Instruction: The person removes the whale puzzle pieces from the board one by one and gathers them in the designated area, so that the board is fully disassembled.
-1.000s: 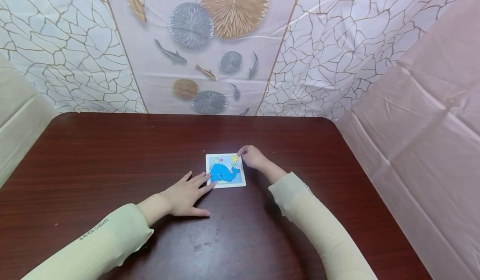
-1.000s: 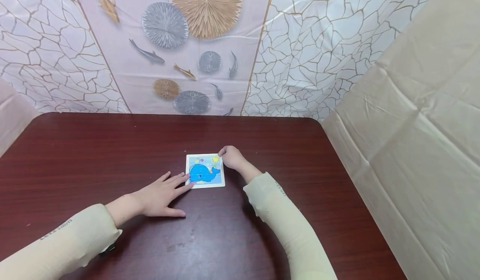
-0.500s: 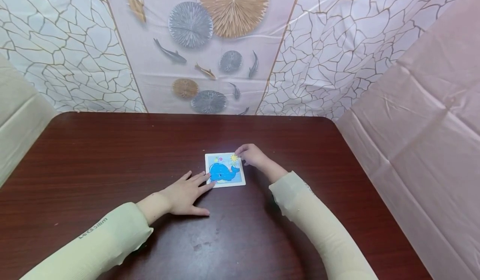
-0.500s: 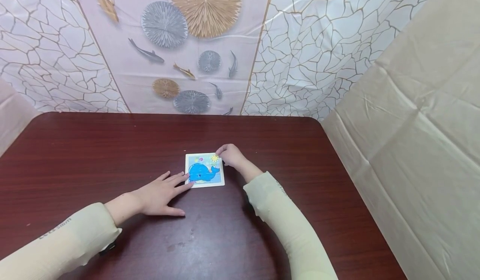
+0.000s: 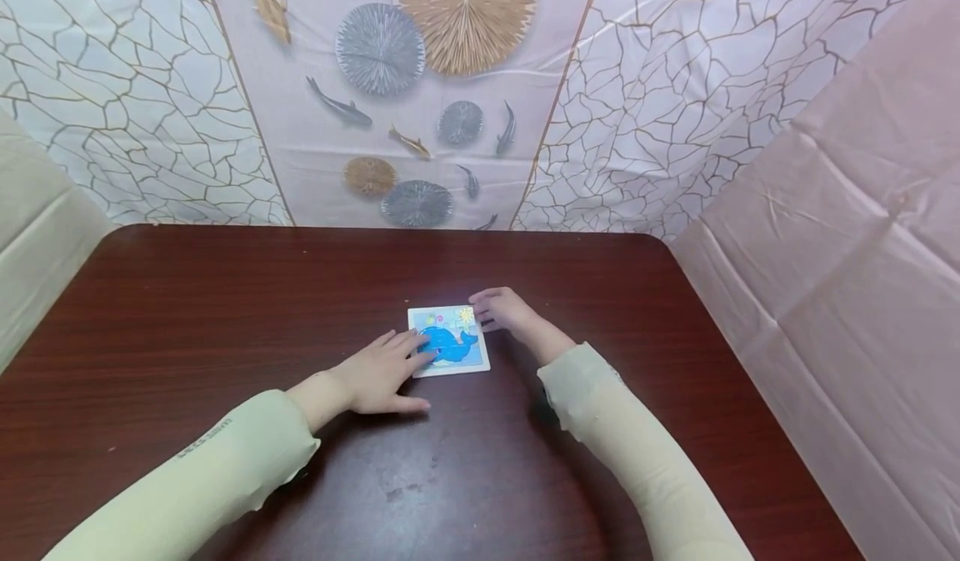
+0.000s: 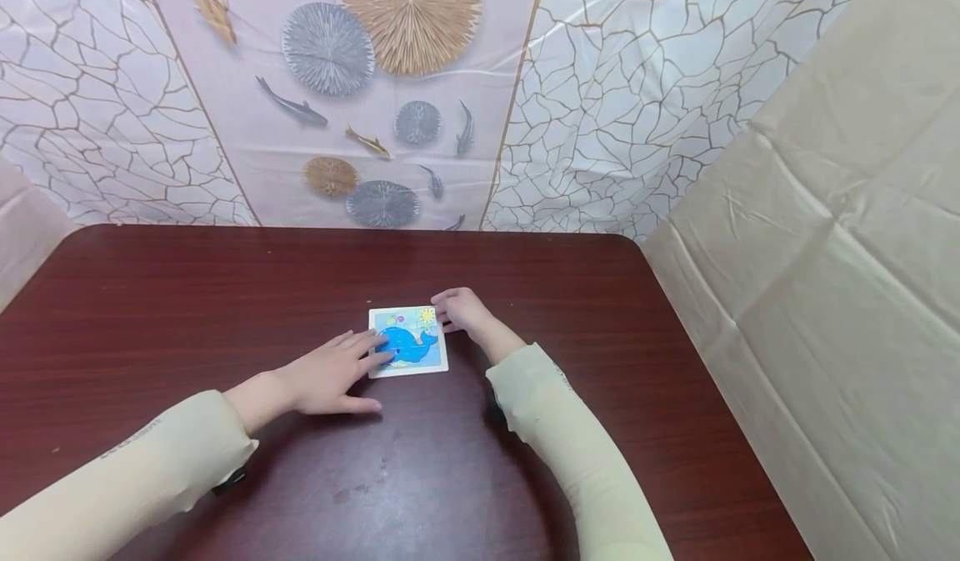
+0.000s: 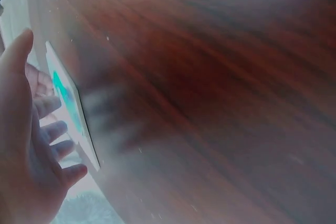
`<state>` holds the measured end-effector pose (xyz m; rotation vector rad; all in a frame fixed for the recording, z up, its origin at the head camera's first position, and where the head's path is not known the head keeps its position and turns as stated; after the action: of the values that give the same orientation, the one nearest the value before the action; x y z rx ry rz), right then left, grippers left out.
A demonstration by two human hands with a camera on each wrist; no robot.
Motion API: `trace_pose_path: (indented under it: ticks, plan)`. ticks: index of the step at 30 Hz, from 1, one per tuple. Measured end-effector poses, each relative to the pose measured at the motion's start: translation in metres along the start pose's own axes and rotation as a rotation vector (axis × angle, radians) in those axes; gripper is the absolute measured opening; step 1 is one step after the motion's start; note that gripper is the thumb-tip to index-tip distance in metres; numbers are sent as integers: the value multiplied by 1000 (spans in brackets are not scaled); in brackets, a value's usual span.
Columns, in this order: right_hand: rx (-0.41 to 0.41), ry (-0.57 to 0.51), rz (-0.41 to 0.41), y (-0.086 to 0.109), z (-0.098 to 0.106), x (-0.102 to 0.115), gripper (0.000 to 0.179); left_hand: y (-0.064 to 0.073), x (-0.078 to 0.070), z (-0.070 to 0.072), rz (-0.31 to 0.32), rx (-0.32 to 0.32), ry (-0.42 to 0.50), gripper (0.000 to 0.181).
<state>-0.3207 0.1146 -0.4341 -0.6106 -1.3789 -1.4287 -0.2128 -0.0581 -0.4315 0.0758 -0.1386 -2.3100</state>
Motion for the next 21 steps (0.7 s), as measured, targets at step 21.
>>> trace_pose_path:
  ticks: [21]
  plan:
    - [29, -44, -17, 2, -6, 1, 33, -37, -15, -8, 30, 151, -35, 84]
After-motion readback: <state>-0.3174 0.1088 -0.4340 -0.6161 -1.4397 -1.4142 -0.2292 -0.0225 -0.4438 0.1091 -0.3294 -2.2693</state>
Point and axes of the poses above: each hand's wrist, its own y-axis away from the middle knuckle, its own z-axis out of the back of the hand, x = y × z, the point moved 5 cm from there along -y, towards the middle knuckle, and after that the axes turned 12 degrees about -y, right-handed, at the moved point
